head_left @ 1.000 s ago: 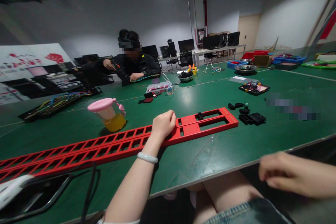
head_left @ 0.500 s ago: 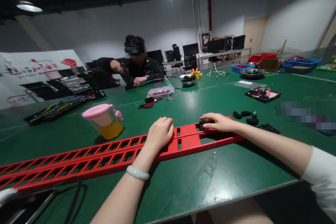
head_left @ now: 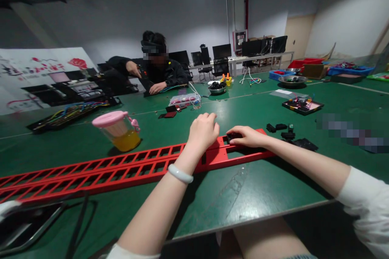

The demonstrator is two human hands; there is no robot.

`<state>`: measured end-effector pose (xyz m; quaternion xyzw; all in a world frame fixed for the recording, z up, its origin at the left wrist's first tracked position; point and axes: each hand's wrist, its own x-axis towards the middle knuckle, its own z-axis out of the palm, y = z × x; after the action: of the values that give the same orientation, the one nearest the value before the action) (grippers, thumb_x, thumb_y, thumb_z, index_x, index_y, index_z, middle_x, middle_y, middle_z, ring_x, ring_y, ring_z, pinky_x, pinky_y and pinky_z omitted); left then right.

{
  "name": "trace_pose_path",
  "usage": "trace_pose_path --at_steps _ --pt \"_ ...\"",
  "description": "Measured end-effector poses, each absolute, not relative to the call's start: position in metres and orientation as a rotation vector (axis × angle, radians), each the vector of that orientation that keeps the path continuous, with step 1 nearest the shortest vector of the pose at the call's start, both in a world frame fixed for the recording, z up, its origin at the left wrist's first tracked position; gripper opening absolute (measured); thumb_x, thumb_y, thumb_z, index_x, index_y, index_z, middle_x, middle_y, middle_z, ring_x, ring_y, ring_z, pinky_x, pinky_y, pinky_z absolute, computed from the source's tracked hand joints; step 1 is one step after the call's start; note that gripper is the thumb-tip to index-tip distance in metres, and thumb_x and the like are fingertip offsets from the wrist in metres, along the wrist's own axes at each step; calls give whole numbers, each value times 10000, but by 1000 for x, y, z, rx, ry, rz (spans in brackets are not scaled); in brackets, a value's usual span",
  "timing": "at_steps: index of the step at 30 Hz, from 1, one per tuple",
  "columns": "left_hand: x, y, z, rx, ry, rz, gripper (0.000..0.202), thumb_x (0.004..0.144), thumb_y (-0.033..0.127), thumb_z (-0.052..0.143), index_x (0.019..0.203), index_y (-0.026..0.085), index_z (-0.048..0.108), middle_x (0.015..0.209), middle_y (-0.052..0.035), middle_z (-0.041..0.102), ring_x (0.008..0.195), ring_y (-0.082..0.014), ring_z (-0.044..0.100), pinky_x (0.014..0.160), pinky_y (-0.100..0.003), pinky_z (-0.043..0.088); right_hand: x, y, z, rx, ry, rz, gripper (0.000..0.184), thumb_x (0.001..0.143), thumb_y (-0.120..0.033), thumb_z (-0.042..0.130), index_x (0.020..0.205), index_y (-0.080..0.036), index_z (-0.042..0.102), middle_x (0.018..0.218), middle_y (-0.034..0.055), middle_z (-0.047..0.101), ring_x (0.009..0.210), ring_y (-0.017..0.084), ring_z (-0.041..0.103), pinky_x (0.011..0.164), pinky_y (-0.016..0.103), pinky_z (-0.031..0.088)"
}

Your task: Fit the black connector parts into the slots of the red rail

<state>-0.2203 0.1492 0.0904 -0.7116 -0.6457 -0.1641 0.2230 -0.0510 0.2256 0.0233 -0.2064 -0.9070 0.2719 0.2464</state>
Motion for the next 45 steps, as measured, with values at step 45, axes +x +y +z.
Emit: trace_pose_path --at_steps 45 --pt "-251 149 41 -2448 -1774 -354 354 881 279 286 891 164 621 860 -63 617 819 -162 557 774 -268 407 -53 224 20 -570 -2436 720 365 719 -302 603 1066 -192 576 1033 59 611 922 185 562 807 315 439"
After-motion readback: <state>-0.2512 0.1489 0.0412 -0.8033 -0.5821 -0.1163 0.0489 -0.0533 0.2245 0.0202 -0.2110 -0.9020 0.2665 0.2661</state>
